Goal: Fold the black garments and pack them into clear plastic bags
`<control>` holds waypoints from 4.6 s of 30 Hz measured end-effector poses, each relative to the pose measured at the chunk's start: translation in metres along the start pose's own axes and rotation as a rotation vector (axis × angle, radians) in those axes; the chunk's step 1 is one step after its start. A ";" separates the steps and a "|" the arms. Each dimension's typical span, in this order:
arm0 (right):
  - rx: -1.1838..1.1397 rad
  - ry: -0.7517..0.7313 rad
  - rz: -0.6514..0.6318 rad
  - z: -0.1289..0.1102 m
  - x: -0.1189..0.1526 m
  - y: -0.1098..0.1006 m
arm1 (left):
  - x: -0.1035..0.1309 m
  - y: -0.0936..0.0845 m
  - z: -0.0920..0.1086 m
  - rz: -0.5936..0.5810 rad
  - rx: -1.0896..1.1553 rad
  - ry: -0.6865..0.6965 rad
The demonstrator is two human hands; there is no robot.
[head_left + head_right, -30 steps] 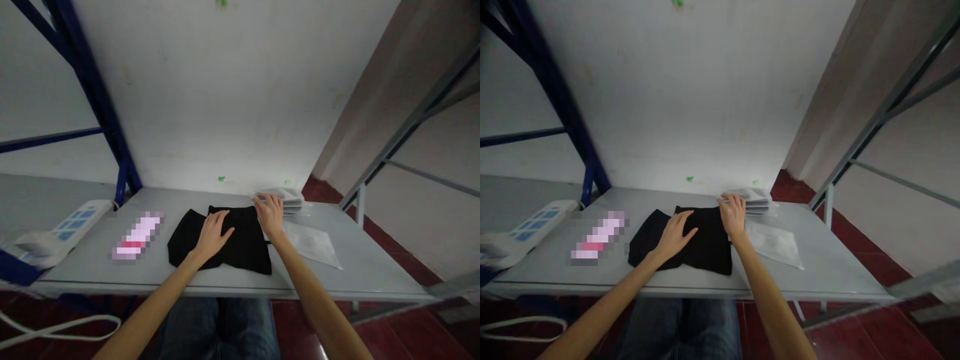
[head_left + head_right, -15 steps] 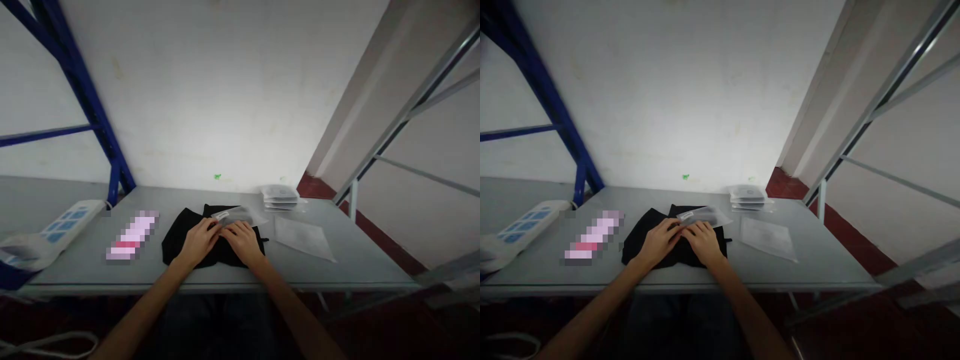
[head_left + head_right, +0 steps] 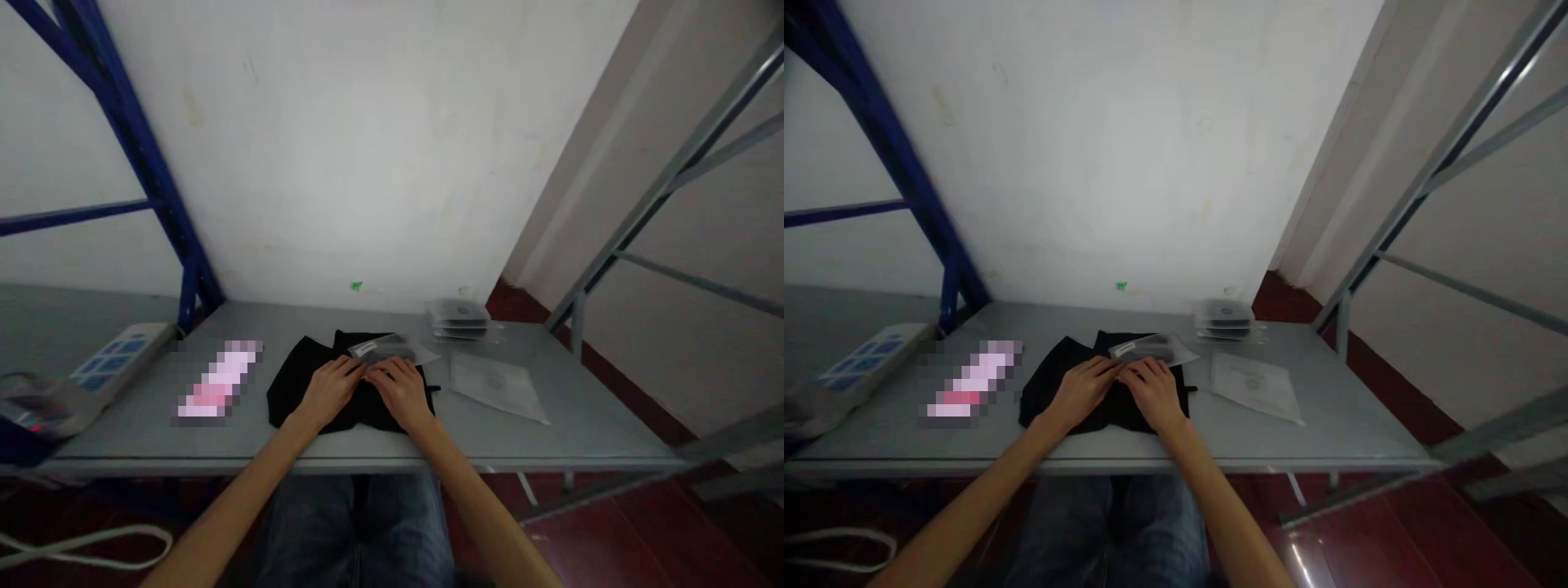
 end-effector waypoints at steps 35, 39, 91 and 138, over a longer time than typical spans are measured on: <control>0.094 0.281 -0.297 0.048 -0.003 0.000 | 0.002 -0.016 -0.009 0.121 0.252 -0.125; 0.165 0.278 -0.357 0.040 -0.010 0.010 | -0.001 -0.008 0.000 0.058 0.253 -0.117; -0.314 0.387 0.065 0.013 0.032 -0.028 | -0.007 -0.046 0.058 0.223 0.149 0.089; 0.150 0.743 -0.075 0.184 0.145 -0.090 | 0.025 -0.038 0.010 0.155 0.064 -0.138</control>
Point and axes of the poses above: each hand's wrist, its own x-axis away from the middle knuckle, its own y-axis out of the palm, z = x × y, the point moved 10 cm from there along -x, towards the middle knuckle, and after that the axes turned 10 degrees about x, right-handed, at the moved point
